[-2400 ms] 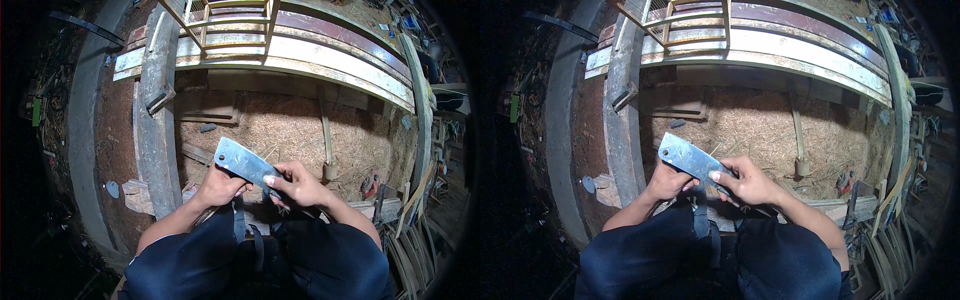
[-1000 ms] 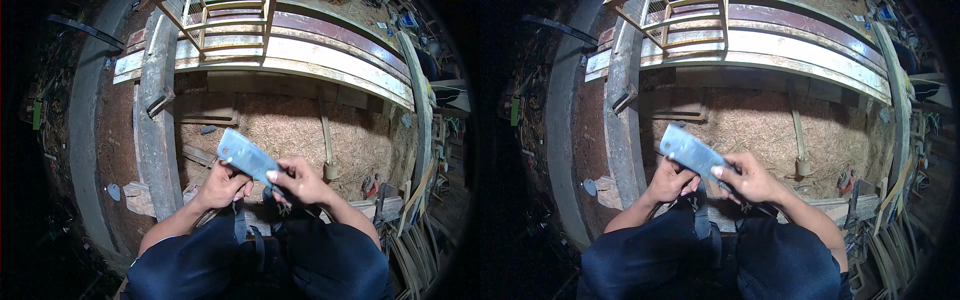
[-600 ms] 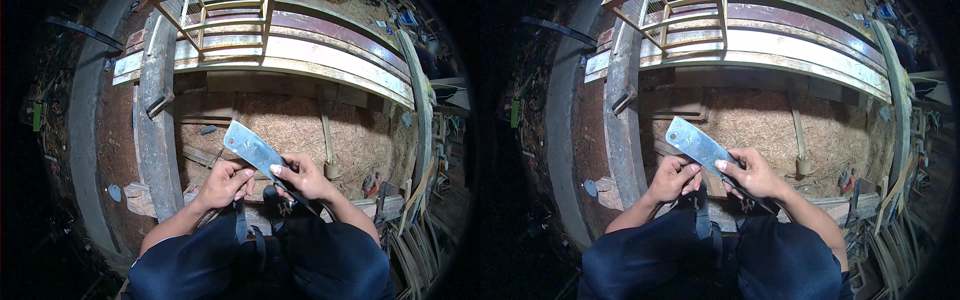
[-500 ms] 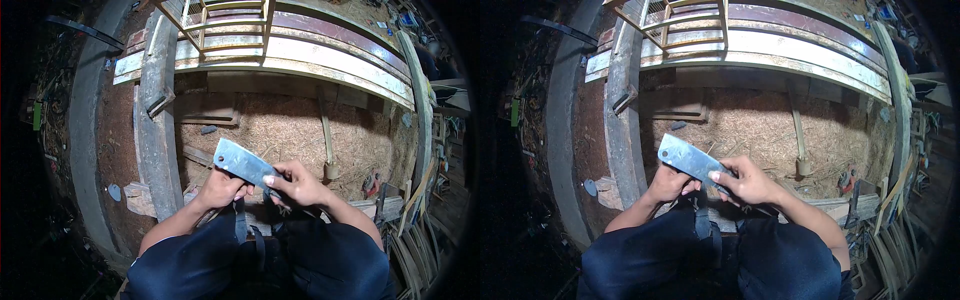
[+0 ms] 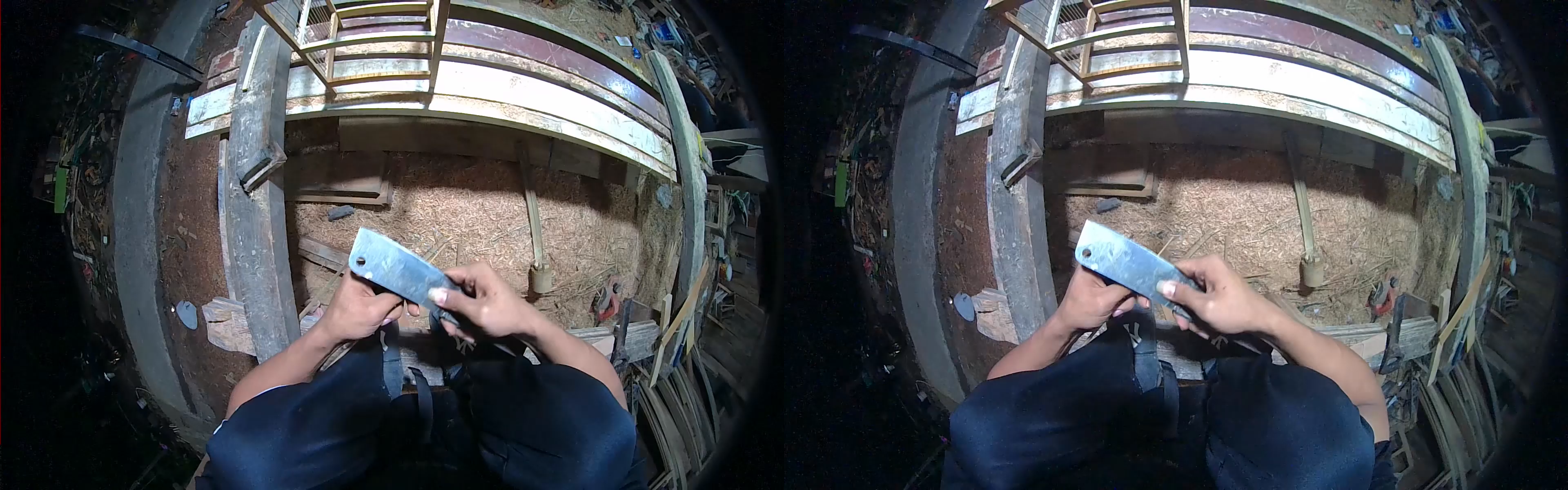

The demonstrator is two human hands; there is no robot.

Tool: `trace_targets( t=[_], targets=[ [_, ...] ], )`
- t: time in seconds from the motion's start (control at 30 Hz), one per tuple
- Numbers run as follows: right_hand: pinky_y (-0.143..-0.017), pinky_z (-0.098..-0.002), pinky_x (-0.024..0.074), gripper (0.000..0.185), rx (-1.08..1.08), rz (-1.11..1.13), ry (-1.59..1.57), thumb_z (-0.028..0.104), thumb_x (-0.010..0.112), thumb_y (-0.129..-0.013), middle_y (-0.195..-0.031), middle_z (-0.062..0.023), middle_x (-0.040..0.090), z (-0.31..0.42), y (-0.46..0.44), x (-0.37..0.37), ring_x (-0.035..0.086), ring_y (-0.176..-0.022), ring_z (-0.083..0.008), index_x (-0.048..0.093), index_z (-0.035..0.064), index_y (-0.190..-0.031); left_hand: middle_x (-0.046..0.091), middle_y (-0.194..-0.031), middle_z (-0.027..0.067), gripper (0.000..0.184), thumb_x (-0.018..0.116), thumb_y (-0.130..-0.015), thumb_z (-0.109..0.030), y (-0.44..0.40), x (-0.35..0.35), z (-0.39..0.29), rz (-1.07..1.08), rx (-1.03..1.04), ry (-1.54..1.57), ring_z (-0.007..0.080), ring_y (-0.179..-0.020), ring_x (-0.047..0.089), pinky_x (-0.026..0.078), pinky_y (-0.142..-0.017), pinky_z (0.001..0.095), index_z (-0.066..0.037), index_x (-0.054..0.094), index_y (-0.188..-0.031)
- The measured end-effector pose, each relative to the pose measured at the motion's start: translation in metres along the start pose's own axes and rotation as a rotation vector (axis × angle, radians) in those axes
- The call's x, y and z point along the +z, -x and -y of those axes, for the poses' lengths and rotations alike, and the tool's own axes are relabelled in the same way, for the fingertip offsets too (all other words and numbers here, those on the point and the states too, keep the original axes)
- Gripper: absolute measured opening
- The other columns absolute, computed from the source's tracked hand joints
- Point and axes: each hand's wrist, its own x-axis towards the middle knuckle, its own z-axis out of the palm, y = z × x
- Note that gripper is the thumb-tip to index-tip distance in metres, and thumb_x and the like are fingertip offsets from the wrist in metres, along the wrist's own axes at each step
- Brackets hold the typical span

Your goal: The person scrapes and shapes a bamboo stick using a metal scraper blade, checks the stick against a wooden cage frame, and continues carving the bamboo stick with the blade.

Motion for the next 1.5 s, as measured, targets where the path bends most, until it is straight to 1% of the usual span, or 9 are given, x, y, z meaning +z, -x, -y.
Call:
trace_targets(
  t=[0.53, 0.63, 0.77, 0.9, 1.03, 1.13, 1.23, 1.37, 1.5],
  targets=[
    [-0.041, -0.0252, 0.0421, 0.027, -0.008, -0.023, 0.069, 0.022, 0.053, -0.103, -0.064, -0.0042, 0.061, -0.008, -0.001, 0.001, 0.053, -0.044, -0.0088, 0.065, -0.0013, -0.1, 0.069, -0.08, 0.0118, 0.013, 0.057, -0.095, 0.001, 0.0, 0.0, 0.003, -0.001, 0.078, 0.025, 0.0064, -0.048, 0.05, 0.038, -0.042, 0.0219, 0.008, 0.061, -0.106],
    [-0.041, -0.0245, 0.0425, 0.026, -0.099, -0.044, -0.157, 0.021, 0.053, -0.103, -0.065, -0.0055, 0.061, -0.002, -0.002, -0.01, 0.053, -0.044, -0.0092, 0.064, -0.0022, -0.099, 0.069, -0.079, 0.0121, 0.013, 0.055, -0.094, 0.005, 0.0, 0.002, -0.005, 0.0, -0.055, 0.014, 0.0074, -0.049, 0.052, 0.038, -0.042, 0.0232, 0.007, 0.061, -0.105],
    [-0.04, -0.0245, 0.042, 0.027, 0.018, 0.009, 0.053, 0.02, 0.052, -0.103, -0.063, -0.005, 0.06, -0.001, 0.001, 0.004, 0.052, -0.044, -0.0081, 0.063, -0.0037, -0.1, 0.069, -0.081, 0.0129, 0.012, 0.057, -0.096, 0.001, 0.003, 0.001, 0.005, -0.075, 0.078, 0.002, 0.0068, -0.048, 0.05, 0.038, -0.043, 0.0226, 0.008, 0.063, -0.103],
    [-0.041, -0.0241, 0.042, 0.027, -0.055, -0.075, -0.129, 0.022, 0.052, -0.103, -0.062, -0.0039, 0.06, -0.003, 0.0, -0.006, 0.052, -0.044, -0.0079, 0.065, -0.0012, -0.101, 0.07, -0.081, 0.0137, 0.016, 0.051, -0.093, 0.009, 0.001, 0.0, 0.001, 0.007, -0.041, 0.007, 0.0076, -0.048, 0.051, 0.038, -0.042, 0.0234, 0.008, 0.063, -0.103],
    [-0.041, -0.024, 0.0414, 0.028, -0.013, 0.016, 0.048, 0.021, 0.051, -0.103, -0.063, -0.0043, 0.06, -0.004, -0.001, 0.0, 0.052, -0.044, -0.0079, 0.063, -0.0037, -0.099, 0.07, -0.079, 0.0137, 0.014, 0.057, -0.097, -0.001, 0.002, 0.002, 0.0, -0.033, 0.07, -0.004, 0.0067, -0.047, 0.05, 0.037, -0.042, 0.0217, 0.01, 0.064, -0.1],
    [-0.04, -0.0242, 0.0414, 0.027, -0.046, -0.054, -0.146, 0.021, 0.051, -0.104, -0.062, -0.0047, 0.06, -0.004, -0.002, -0.009, 0.052, -0.043, -0.0086, 0.063, -0.003, -0.1, 0.07, -0.079, 0.0139, 0.015, 0.051, -0.092, 0.01, 0.0, 0.003, -0.005, -0.018, -0.062, -0.007, 0.0075, -0.047, 0.05, 0.038, -0.042, 0.0226, 0.008, 0.064, -0.099],
    [-0.04, -0.0245, 0.0416, 0.024, -0.03, 0.024, -0.023, 0.018, 0.052, -0.103, -0.064, -0.0053, 0.061, -0.006, -0.002, 0.003, 0.052, -0.043, -0.0087, 0.063, -0.003, -0.099, 0.07, -0.079, 0.014, 0.014, 0.057, -0.098, -0.003, 0.001, 0.002, 0.002, -0.025, 0.089, 0.03, 0.0064, -0.046, 0.049, 0.037, -0.042, 0.0219, 0.009, 0.064, -0.101],
    [-0.041, -0.0239, 0.0419, 0.026, -0.08, -0.024, -0.214, 0.018, 0.052, -0.103, -0.064, -0.0064, 0.061, 0.005, -0.001, -0.009, 0.052, -0.044, -0.0086, 0.063, -0.0049, -0.1, 0.07, -0.081, 0.0156, 0.015, 0.052, -0.094, 0.008, -0.001, -0.001, -0.005, 0.02, -0.058, -0.034, 0.007, -0.047, 0.05, 0.039, -0.042, 0.0224, 0.009, 0.061, -0.106],
    [-0.041, -0.0231, 0.0407, 0.024, -0.045, 0.079, -0.077, 0.018, 0.051, -0.103, -0.064, -0.0056, 0.06, -0.002, -0.002, 0.0, 0.051, -0.044, -0.0079, 0.062, -0.0032, -0.103, 0.07, -0.081, 0.0152, 0.016, 0.056, -0.097, -0.001, 0.001, 0.003, 0.004, -0.036, 0.083, 0.074, 0.006, -0.047, 0.05, 0.038, -0.042, 0.0212, 0.009, 0.061, -0.108]
  ],
)
